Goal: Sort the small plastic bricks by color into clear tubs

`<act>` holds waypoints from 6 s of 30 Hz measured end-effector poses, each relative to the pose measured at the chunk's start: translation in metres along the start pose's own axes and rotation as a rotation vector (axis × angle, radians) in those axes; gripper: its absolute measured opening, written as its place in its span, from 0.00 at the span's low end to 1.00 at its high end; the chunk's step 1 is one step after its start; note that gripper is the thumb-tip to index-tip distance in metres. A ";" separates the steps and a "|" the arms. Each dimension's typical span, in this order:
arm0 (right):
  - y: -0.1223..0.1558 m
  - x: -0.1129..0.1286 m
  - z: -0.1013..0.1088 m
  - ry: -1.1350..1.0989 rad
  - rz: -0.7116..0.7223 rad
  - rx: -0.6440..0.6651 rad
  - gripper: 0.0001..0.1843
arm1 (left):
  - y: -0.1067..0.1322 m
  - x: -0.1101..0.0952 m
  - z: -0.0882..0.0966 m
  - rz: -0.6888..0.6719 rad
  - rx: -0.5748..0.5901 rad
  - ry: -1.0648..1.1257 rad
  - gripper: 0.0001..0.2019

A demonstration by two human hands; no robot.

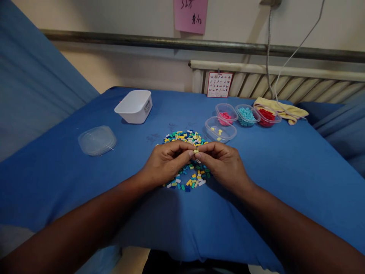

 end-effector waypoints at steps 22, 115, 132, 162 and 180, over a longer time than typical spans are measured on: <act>0.002 0.003 -0.003 0.013 0.053 0.014 0.16 | -0.011 0.003 0.005 0.327 0.183 0.393 0.15; -0.005 0.007 0.005 0.834 0.205 0.546 0.03 | -0.011 0.004 0.044 -0.261 0.199 -0.994 0.12; -0.005 -0.016 0.009 0.372 0.279 0.235 0.09 | -0.010 0.004 0.030 0.001 0.185 -0.302 0.05; 0.003 -0.008 0.005 0.711 0.646 0.738 0.08 | 0.001 -0.008 0.068 -0.141 0.393 -0.930 0.13; 0.004 0.000 0.008 0.644 0.726 0.750 0.07 | 0.000 -0.006 0.064 -0.108 0.362 -0.914 0.13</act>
Point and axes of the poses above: each hand's wrist, its own y-axis away from the middle knuckle, its own z-axis out of the back of the hand, x = y × z, the point moved 1 cm from there along -y, towards the middle knuckle, and after that the axes turned 10 degrees about z, right-handed, at the moved point
